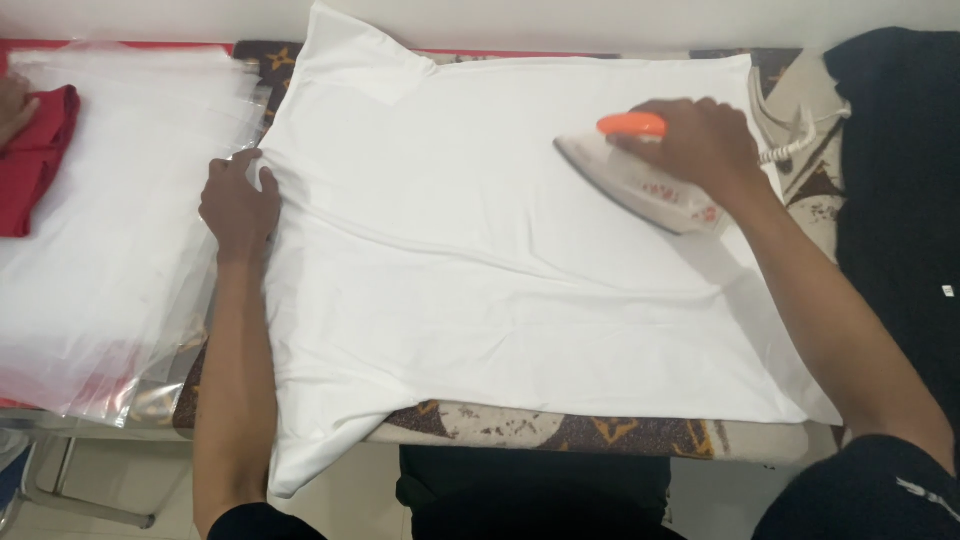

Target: Ironing a white t-shirt and folding it into a neat square on a flat surface.

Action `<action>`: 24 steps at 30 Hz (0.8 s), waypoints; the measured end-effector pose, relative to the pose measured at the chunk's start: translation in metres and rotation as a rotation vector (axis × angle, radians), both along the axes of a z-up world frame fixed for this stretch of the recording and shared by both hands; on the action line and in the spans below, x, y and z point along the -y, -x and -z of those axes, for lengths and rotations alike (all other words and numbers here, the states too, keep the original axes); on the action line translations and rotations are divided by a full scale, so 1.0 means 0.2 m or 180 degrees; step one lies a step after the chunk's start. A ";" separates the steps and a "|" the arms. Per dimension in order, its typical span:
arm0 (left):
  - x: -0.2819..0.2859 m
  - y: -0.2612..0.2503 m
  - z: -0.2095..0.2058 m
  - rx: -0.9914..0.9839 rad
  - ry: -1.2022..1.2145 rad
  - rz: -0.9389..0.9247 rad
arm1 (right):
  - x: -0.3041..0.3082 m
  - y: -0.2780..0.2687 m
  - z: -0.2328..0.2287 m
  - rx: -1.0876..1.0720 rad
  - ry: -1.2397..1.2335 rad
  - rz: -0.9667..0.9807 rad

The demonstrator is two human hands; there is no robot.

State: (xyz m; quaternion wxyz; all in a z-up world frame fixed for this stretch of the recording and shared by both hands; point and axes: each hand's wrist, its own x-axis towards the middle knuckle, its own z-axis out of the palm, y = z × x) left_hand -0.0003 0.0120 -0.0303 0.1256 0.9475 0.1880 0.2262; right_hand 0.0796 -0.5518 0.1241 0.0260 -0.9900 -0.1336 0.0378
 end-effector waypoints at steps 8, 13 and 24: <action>0.00 0.00 -0.02 -0.0060 0.0210 -0.0093 | 0.01 -0.55 0.05 -0.0036 -0.0513 0.0787; 0.01 0.00 -0.03 0.0003 0.0216 -0.0019 | -0.12 -0.32 -0.03 -0.0282 -0.0347 0.0033; 0.00 0.00 0.01 0.0178 -0.0090 0.0068 | -0.41 -0.06 -0.12 -0.0752 0.0019 -0.0453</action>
